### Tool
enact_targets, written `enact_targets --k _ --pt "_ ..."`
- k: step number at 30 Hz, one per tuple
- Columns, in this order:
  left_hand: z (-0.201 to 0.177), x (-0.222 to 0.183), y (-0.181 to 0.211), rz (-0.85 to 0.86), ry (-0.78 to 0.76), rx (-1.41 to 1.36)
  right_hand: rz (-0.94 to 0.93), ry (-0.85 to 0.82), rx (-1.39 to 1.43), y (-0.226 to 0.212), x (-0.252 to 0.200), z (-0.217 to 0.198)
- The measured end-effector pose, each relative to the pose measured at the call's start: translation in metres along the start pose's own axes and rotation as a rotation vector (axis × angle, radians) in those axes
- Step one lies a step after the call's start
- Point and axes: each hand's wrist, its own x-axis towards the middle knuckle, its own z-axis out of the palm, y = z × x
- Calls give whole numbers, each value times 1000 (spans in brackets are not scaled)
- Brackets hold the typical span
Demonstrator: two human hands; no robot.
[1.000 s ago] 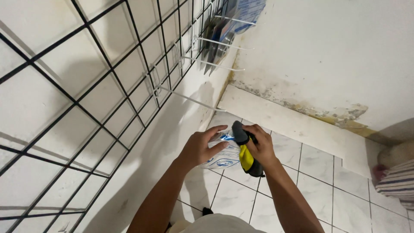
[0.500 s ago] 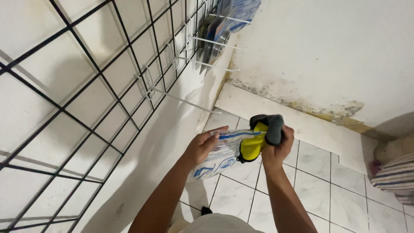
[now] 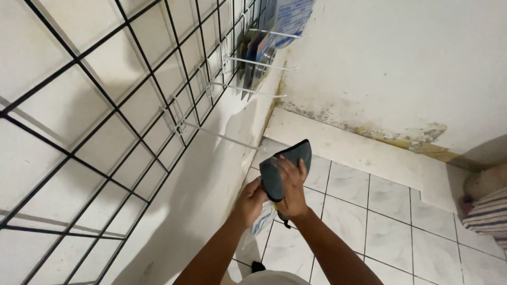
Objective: Wiping down a plastic bag containing a car part with a cloth.
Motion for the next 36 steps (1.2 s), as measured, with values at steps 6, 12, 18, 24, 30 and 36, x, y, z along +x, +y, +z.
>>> enact_targets --k 6,12,18,24,30,36 --pt "55 -13 139 111 -67 127 -1 61 46 67 -5 -27" --pt "53 -20 166 -19 -15 125 73 70 32 80 -7 -47" --pt "43 -26 164 18 96 176 528 282 -118 118 -42 -50" --pt "19 -23 147 -67 39 -135 709 487 -75 107 -61 -75" --pt "28 -13 147 -48 -16 -221 584 476 73 15 -29 -52" --pt "47 -9 160 -143 77 -286 13 111 289 -83 -7 -3"
